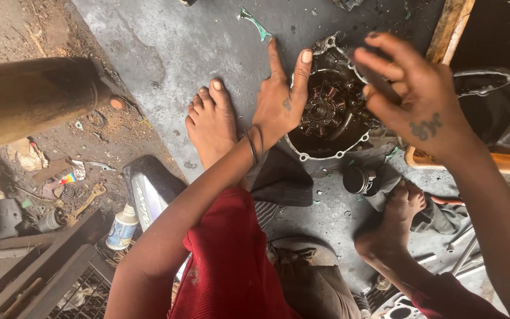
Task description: Scraping and cleaning the gasket surface of a motorcycle engine casing.
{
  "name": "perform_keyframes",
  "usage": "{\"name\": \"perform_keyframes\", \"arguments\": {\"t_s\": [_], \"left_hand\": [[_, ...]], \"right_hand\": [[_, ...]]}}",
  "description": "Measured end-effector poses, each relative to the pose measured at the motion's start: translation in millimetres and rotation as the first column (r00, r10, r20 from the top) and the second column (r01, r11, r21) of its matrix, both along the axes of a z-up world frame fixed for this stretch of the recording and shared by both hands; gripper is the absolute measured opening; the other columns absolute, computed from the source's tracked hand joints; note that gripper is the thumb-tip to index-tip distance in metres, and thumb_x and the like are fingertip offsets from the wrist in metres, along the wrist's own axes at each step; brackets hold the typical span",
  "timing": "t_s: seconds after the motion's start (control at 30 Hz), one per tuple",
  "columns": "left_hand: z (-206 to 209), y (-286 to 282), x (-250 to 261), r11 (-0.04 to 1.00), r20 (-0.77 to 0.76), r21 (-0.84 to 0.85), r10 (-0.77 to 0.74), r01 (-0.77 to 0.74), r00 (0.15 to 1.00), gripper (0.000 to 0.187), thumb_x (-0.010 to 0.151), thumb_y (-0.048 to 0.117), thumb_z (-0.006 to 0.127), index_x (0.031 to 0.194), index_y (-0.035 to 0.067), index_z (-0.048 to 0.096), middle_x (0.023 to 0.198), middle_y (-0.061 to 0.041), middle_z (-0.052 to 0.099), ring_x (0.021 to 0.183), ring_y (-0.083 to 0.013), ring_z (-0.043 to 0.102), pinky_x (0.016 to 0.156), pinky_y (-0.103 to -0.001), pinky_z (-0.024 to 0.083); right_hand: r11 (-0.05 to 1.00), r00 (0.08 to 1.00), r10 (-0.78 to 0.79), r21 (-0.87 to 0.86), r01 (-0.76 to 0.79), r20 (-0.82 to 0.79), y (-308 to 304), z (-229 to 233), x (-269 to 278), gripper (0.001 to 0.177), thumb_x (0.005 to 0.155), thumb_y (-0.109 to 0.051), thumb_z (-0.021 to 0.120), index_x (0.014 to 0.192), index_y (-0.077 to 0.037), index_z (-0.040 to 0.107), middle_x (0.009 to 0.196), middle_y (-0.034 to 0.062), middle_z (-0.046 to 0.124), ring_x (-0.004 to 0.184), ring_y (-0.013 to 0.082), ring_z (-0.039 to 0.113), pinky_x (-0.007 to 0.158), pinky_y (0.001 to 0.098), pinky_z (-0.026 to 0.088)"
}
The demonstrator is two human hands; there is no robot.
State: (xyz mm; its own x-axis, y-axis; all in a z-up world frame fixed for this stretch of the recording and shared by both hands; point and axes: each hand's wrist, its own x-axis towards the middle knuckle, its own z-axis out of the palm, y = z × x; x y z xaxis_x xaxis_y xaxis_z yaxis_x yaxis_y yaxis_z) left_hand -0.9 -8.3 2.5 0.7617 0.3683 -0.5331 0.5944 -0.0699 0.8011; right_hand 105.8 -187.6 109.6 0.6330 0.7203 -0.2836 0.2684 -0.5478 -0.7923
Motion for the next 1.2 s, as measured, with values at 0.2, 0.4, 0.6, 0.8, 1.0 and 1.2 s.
{"name": "perform_keyframes", "arguments": {"t_s": [0.2, 0.4, 0.6, 0.8, 1.0, 1.2], "left_hand": [[5, 2, 1, 1.000, -0.005, -0.022, 0.000, 0.000, 1.000, 0.106, 0.093, 0.068, 0.035, 0.158, -0.009, 0.002, 0.061, -0.018, 0.072, 0.065, -0.0343, 0.078, 0.072, -0.044, 0.059], [4, 1, 1, 0.999, -0.008, -0.036, 0.012, -0.013, 1.000, 0.106, 0.093, 0.069, 0.035, 0.158, -0.009, 0.004, 0.065, -0.016, 0.073, 0.067, -0.0317, 0.079, 0.072, -0.043, 0.060], [11, 3, -1, 0.998, -0.007, -0.050, 0.036, -0.037, 0.999, 0.107, 0.093, 0.069, 0.038, 0.158, -0.010, 0.004, 0.065, -0.018, 0.073, 0.067, -0.0322, 0.078, 0.071, -0.043, 0.059], [10, 2, 0, 0.996, -0.008, -0.075, 0.046, -0.046, 0.999, 0.109, 0.091, 0.069, 0.038, 0.156, -0.011, 0.002, 0.064, -0.017, 0.073, 0.068, -0.0324, 0.079, 0.070, -0.042, 0.060], [8, 1, -2, 0.997, 0.008, -0.052, 0.053, -0.052, 0.999, 0.108, 0.094, 0.069, 0.038, 0.156, -0.012, 0.004, 0.065, -0.017, 0.072, 0.069, -0.0321, 0.078, 0.070, -0.043, 0.059], [8, 1, -7, 0.999, 0.047, -0.040, 0.025, -0.023, 0.999, 0.106, 0.095, 0.067, 0.038, 0.157, -0.012, 0.002, 0.064, -0.018, 0.071, 0.064, -0.0343, 0.077, 0.065, -0.045, 0.058]], "right_hand": [[1.000, 0.989, -0.007, 0.006, 0.006, 0.150, -14, -38, 17, 0.048, 0.099, 0.007, 0.064, 0.143, -0.004, 0.049, 0.139, 0.0212, 0.067, 0.070, 0.0116, 0.059, 0.055, 0.0261, 0.050], [0.811, 0.833, -0.449, 0.243, 0.532, -0.324, -15, -9, -8, 0.049, 0.112, -0.010, 0.063, 0.156, -0.006, 0.042, 0.148, 0.0146, 0.061, 0.073, 0.0120, 0.065, 0.063, 0.0285, 0.060], [0.574, 0.592, -0.545, 0.250, 0.780, -0.594, 2, -28, -77, 0.039, 0.113, -0.022, 0.056, 0.148, -0.011, 0.041, 0.103, 0.0165, 0.068, 0.060, 0.0141, 0.057, 0.057, 0.0362, 0.057], [0.424, 0.319, -0.552, 0.071, 0.903, -0.771, 23, -56, -85, 0.031, 0.112, -0.026, 0.050, 0.119, 0.002, 0.061, 0.087, 0.0140, 0.066, 0.063, 0.0141, 0.055, 0.061, 0.0351, 0.050], [0.309, 0.116, -0.591, -0.091, 0.947, -0.798, 17, -83, -87, 0.029, 0.108, -0.028, 0.057, 0.103, 0.000, 0.063, 0.076, 0.0080, 0.061, 0.057, 0.0124, 0.050, 0.054, 0.0310, 0.043], [0.309, 0.050, -0.619, -0.185, 0.933, -0.784, 16, -67, -86, 0.028, 0.107, -0.028, 0.057, 0.100, -0.001, 0.063, 0.072, 0.0048, 0.058, 0.054, 0.0106, 0.046, 0.051, 0.0295, 0.041]]}}
